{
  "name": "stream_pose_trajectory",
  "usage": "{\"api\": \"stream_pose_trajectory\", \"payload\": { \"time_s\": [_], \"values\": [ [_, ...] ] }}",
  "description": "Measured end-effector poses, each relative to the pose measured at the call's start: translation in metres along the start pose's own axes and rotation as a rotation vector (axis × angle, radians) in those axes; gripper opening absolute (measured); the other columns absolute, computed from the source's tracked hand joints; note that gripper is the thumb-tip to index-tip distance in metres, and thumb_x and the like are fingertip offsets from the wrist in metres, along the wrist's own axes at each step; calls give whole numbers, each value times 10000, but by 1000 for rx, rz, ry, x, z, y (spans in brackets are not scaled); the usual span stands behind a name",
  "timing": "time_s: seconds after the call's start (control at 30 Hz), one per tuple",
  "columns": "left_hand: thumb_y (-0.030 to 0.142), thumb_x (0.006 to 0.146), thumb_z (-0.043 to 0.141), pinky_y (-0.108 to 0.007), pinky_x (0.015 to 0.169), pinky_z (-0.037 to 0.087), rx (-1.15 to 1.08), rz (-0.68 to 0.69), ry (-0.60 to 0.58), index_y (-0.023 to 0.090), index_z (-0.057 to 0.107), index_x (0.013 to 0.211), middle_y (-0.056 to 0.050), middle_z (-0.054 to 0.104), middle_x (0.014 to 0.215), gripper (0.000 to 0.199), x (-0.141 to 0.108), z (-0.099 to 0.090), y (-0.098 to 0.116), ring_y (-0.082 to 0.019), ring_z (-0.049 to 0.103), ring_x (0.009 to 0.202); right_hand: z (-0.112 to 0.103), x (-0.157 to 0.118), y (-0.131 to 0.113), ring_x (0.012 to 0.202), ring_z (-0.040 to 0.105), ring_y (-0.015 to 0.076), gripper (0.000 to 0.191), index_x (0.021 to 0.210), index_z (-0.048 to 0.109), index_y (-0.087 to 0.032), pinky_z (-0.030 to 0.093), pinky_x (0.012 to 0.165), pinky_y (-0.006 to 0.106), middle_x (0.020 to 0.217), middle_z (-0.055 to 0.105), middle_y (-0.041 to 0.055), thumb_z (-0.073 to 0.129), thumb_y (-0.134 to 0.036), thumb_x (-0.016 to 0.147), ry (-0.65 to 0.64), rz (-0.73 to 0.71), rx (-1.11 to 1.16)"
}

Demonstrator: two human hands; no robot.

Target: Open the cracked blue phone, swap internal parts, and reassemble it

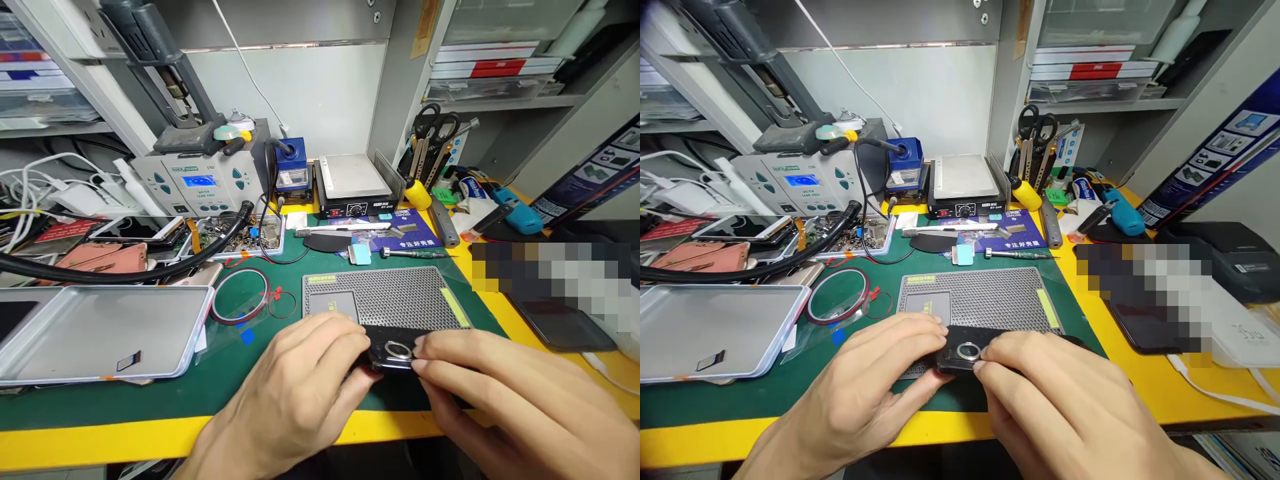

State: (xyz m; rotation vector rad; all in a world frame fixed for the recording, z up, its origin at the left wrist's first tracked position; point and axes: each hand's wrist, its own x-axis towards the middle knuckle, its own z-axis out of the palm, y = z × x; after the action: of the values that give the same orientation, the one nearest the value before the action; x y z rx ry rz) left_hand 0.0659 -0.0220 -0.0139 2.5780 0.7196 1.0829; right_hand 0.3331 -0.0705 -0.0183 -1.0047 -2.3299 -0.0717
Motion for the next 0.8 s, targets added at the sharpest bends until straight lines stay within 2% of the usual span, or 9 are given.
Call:
{"api": "stream_pose_trajectory", "payload": {
  "time_s": [0.1, 0.2, 0.3, 0.4, 0.5, 0.63, 0.8],
  "values": [
    [-25, 871, 613, -384, 941, 592, 15, 43, 51, 48, 670, 1002, -118, 746, 953, 160, 4, 4, 1, -236, 714, 975, -1, -19, 5, 1084, 675, 220, 404, 1271, 682, -236, 593, 932, 305, 1288, 649, 48, 742, -167, 878, 4, -46, -66],
    [3, 885, 619, -369, 923, 594, -16, 43, 65, 61, 667, 985, -105, 738, 945, 125, 9, 5, 4, -215, 705, 945, -6, -28, 2, 1132, 654, 236, 333, 1233, 695, -207, 575, 961, 355, 1308, 629, 67, 703, -157, 904, 88, -4, -55],
    [61, 924, 604, -345, 846, 596, -64, 25, 10, 98, 661, 918, -89, 718, 945, 68, 13, 4, 9, -192, 682, 909, -14, -25, -4, 1191, 622, 196, 326, 1189, 688, -196, 530, 1027, 311, 1315, 610, 54, 683, -71, 888, 82, 12, -32],
    [93, 954, 573, -335, 823, 583, -71, 24, -13, 123, 651, 862, -72, 704, 932, 125, 18, 1, 15, -175, 664, 890, -23, -18, -7, 1201, 619, 154, 308, 1140, 679, -172, 496, 1086, 251, 1299, 606, 55, 652, -15, 877, 66, -5, -16],
    [123, 958, 591, -324, 835, 582, -110, 16, 8, 117, 658, 968, -77, 707, 957, 67, 22, 0, 16, -179, 670, 902, -29, -11, -8, 1132, 669, 186, 257, 1113, 689, -204, 567, 1029, 280, 1217, 645, 49, 725, -131, 869, 111, 34, -23],
    [180, 936, 644, -312, 816, 594, -176, -71, 12, 79, 628, 1109, -104, 716, 996, 200, 22, 3, 14, -198, 689, 911, -29, -2, -12, 1109, 686, 265, 398, 1154, 693, -232, 632, 940, 354, 1163, 657, 77, 833, -370, 809, 147, 119, -27],
    [115, 933, 624, -293, 793, 587, -165, -62, 9, 96, 651, 1062, -80, 723, 943, 133, 21, 7, 12, -182, 695, 862, -25, 0, -16, 1113, 686, 270, 379, 1140, 698, -223, 638, 935, 352, 1147, 651, 90, 819, -388, 821, 140, 125, -11]
  ]
}}
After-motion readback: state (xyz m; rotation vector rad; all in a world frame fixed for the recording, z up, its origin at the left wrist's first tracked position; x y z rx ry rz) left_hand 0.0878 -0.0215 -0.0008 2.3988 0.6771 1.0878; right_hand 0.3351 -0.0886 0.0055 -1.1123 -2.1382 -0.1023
